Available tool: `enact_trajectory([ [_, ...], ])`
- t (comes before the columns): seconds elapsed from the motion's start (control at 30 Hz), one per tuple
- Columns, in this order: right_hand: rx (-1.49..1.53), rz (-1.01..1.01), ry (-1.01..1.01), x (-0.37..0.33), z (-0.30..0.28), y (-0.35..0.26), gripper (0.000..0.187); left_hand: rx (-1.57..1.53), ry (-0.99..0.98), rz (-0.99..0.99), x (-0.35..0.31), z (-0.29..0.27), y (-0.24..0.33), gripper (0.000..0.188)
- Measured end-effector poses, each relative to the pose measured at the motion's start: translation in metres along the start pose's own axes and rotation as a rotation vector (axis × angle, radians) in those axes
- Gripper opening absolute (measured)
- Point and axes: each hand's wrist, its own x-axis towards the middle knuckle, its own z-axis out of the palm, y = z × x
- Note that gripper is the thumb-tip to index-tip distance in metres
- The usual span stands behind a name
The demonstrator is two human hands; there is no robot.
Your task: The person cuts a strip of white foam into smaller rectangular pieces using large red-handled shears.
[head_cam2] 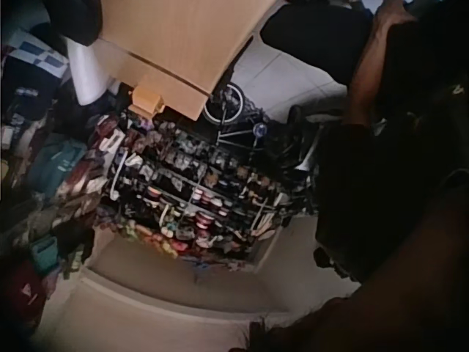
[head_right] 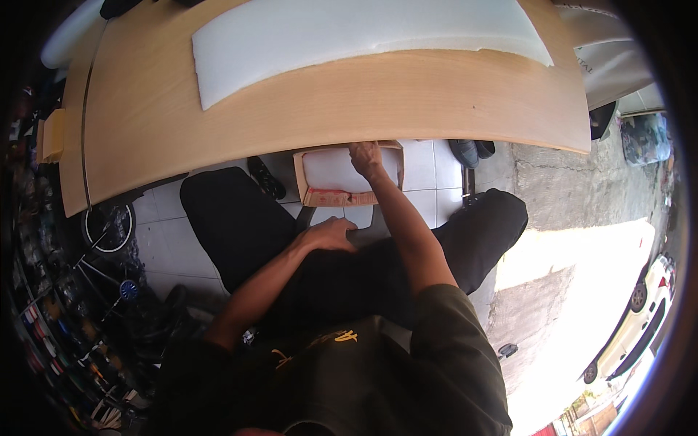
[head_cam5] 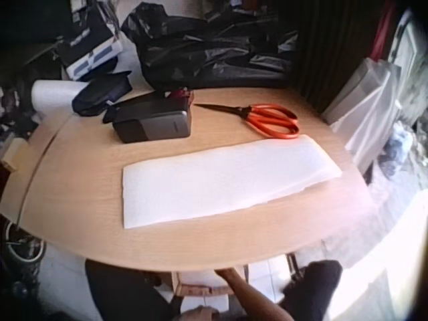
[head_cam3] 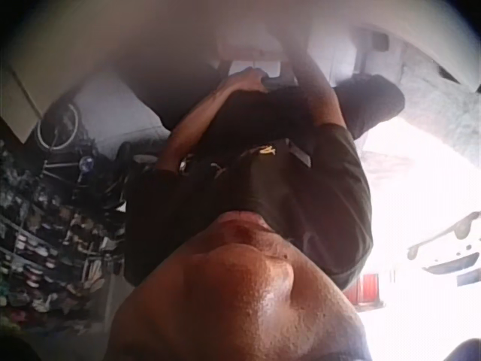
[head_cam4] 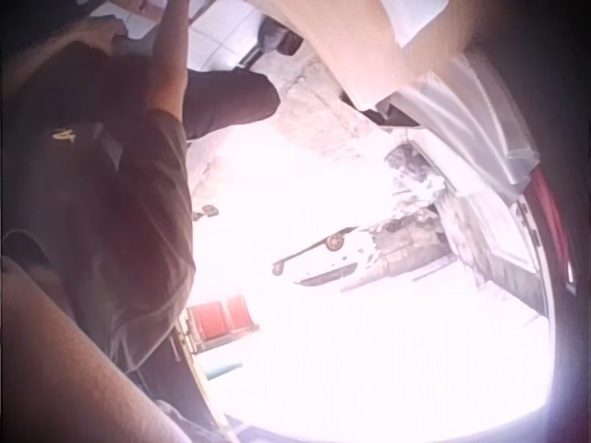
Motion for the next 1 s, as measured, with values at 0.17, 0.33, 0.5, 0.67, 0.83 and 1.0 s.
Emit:
enact_trajectory([
  [0.17, 0.077, -0.045, 0.258, -0.052, -0.041, 0.007, 0.045, 0.127, 0.079, 0.07, -0.016, -0.008, 0.02, 0.067],
  [0.33, 0.237, -0.06, 0.155, -0.131, -0.086, 0.024, 0.048, 0.319, 0.449, 0.267, -0.063, -0.017, 0.031, 0.054],
  [0.5, 0.465, -0.072, 0.276, -0.218, -0.139, -0.002, 0.04, -0.128, 0.804, 0.396, -0.166, -0.053, 0.031, 0.027],
  [0.67, 0.695, -0.095, 0.079, -0.267, -0.224, -0.07, 0.023, -0.085, 1.034, 0.702, -0.245, -0.104, 0.082, 0.014],
  [0.83, 0.676, -0.261, 0.562, -0.25, -0.362, -0.121, 0.019, 0.213, 1.293, 0.733, -0.246, -0.19, 0.144, 0.027],
  [1.0, 0.264, -0.188, 1.212, -0.141, -0.458, -0.043, 0.018, 0.719, 1.419, 0.549, -0.18, -0.241, 0.161, 0.066],
])
